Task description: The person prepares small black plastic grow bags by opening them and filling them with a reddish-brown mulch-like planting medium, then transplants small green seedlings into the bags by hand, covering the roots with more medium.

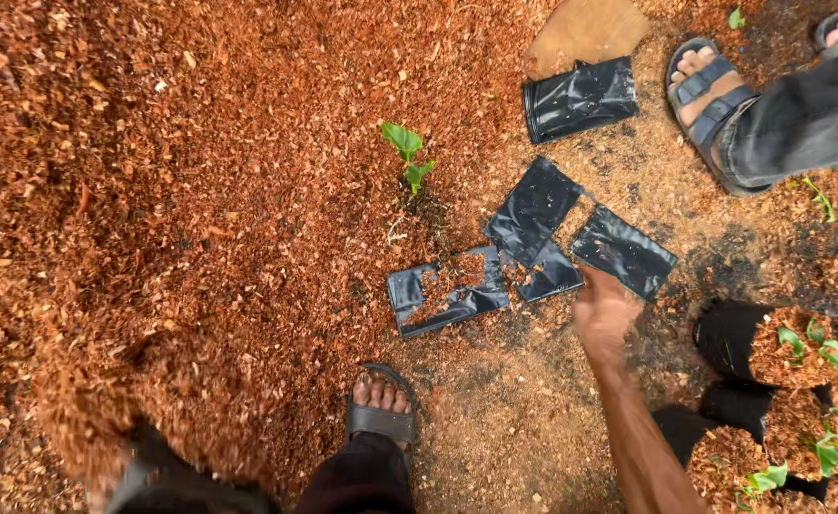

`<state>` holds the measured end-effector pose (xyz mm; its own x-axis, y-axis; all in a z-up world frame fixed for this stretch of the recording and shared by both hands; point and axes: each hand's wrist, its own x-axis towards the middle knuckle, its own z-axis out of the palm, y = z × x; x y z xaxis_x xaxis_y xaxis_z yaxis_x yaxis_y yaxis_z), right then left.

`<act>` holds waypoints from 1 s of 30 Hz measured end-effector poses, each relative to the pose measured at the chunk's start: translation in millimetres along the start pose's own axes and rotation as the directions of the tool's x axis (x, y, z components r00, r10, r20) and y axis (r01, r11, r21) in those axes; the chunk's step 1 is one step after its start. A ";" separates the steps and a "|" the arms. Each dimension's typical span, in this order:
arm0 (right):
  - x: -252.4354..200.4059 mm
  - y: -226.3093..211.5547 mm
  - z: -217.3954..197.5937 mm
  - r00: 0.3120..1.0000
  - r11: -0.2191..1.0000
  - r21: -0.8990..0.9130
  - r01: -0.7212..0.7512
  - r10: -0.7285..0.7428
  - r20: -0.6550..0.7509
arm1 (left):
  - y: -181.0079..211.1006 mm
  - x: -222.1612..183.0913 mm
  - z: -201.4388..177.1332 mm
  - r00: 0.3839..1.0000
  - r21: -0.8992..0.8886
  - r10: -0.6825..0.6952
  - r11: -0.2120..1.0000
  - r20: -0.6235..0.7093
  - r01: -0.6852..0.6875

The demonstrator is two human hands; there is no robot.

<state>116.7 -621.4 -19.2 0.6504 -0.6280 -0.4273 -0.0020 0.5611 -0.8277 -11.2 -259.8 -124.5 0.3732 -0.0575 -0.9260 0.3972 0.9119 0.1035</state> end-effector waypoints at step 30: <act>-356.5 80.7 306.8 0.134 -0.064 -0.118 0.991 0.393 0.910 | 268.1 -226.7 74.2 0.529 0.465 0.431 0.252 0.731 -0.849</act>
<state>117.7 -186.8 177.9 0.7774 0.6269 -0.0512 0.5550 -0.7221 -0.4130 72.8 -32.4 140.1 0.9816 0.0654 -0.1796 0.1736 0.0892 0.9808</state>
